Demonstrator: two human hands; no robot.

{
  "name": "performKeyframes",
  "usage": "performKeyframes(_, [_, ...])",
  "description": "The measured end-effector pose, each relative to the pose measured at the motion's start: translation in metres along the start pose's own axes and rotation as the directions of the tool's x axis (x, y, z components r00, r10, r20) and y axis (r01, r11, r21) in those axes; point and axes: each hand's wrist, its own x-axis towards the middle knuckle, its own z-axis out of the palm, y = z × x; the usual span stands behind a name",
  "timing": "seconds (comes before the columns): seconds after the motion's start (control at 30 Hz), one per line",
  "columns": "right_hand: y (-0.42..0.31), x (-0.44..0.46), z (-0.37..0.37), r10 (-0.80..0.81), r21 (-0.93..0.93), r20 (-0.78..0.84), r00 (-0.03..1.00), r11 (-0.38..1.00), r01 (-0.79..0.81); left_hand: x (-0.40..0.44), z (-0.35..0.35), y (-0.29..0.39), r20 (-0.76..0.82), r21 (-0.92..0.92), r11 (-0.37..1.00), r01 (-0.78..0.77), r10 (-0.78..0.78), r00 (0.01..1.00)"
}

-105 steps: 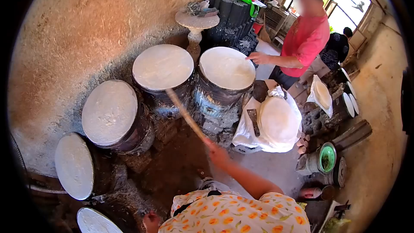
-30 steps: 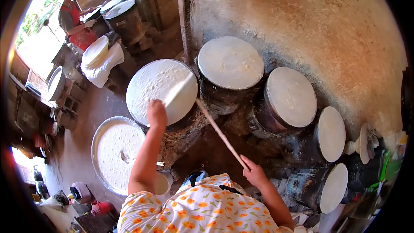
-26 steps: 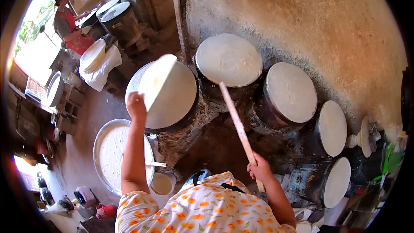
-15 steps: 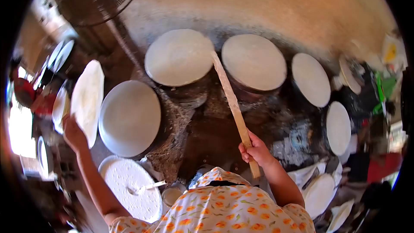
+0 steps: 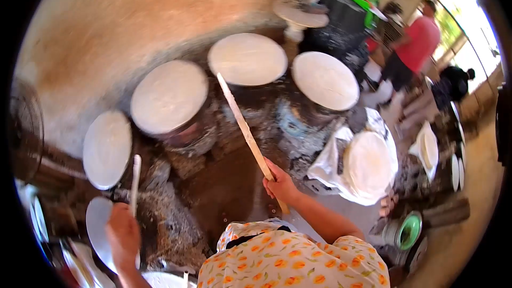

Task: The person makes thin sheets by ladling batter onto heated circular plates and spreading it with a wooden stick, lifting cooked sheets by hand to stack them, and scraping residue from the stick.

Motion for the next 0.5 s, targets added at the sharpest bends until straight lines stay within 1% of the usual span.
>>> performKeyframes(0.03, [0.007, -0.011, -0.02, -0.011, 0.024, -0.047, 0.999, 1.0, 0.013, 0.014, 0.022, 0.025, 0.014, -0.06, 0.997, -0.054, 0.055, 0.998])
performKeyframes(0.07, [0.018, -0.022, -0.042, -0.015, 0.005, -0.18, 0.984, 1.0, 0.017, 0.027, 0.046, 0.049, 0.032, -0.121, 0.987, -0.104, 0.108, 0.994])
performKeyframes(0.1, [0.033, -0.035, -0.065, -0.015, -0.01, -0.31, 0.951, 1.0, 0.013, 0.042, 0.066, 0.079, 0.063, -0.191, 0.961, -0.199, 0.215, 0.975])
performKeyframes(0.13, [0.058, -0.047, -0.092, -0.077, 0.071, -0.368, 0.927, 0.991, 0.11, 0.056, 0.085, 0.111, 0.089, -0.265, 0.92, -0.288, 0.321, 0.943])
performKeyframes(0.2, [0.079, -0.083, -0.134, -0.074, -0.042, -0.598, 0.798, 0.997, 0.061, 0.081, 0.116, 0.18, 0.082, -0.464, 0.804, -0.371, 0.456, 0.886])
performKeyframes(0.23, [0.097, -0.098, -0.155, -0.242, -0.317, -0.713, 0.658, 0.948, 0.006, 0.094, 0.13, 0.216, 0.042, -0.58, 0.72, -0.381, 0.493, 0.869])
performKeyframes(0.27, [0.109, -0.123, -0.172, -0.231, -0.302, -0.746, 0.625, 0.953, -0.008, 0.105, 0.14, 0.249, 0.0, -0.683, 0.625, -0.377, 0.517, 0.856])
performKeyframes(0.3, [0.109, -0.15, -0.186, -0.122, -0.131, -0.818, 0.561, 0.991, 0.025, 0.113, 0.148, 0.28, -0.027, -0.773, 0.541, -0.329, 0.491, 0.871])
performKeyframes(0.33, [0.11, -0.175, -0.199, -0.005, 0.039, -0.864, 0.503, 0.996, 0.076, 0.125, 0.163, 0.306, -0.138, -0.798, 0.447, -0.405, 0.519, 0.844])
performKeyframes(0.4, [0.124, -0.219, -0.216, 0.071, 0.105, -0.954, 0.29, 0.989, 0.104, 0.14, 0.196, 0.352, -0.176, -0.871, 0.366, -0.327, 0.389, 0.904])
performKeyframes(0.43, [0.136, -0.242, -0.222, 0.112, 0.142, -0.971, 0.212, 0.981, 0.135, 0.146, 0.218, 0.375, -0.171, -0.877, 0.351, -0.327, 0.408, 0.897])
performKeyframes(0.47, [0.148, -0.263, -0.225, 0.153, 0.175, -0.979, 0.137, 0.97, 0.167, 0.151, 0.244, 0.397, -0.095, -0.968, 0.197, -0.153, 0.279, 0.956])
performKeyframes(0.5, [0.159, -0.281, -0.227, 0.157, 0.176, -0.981, 0.117, 0.969, 0.171, 0.154, 0.271, 0.417, 0.016, -1.0, 0.015, 0.013, 0.161, 0.987])
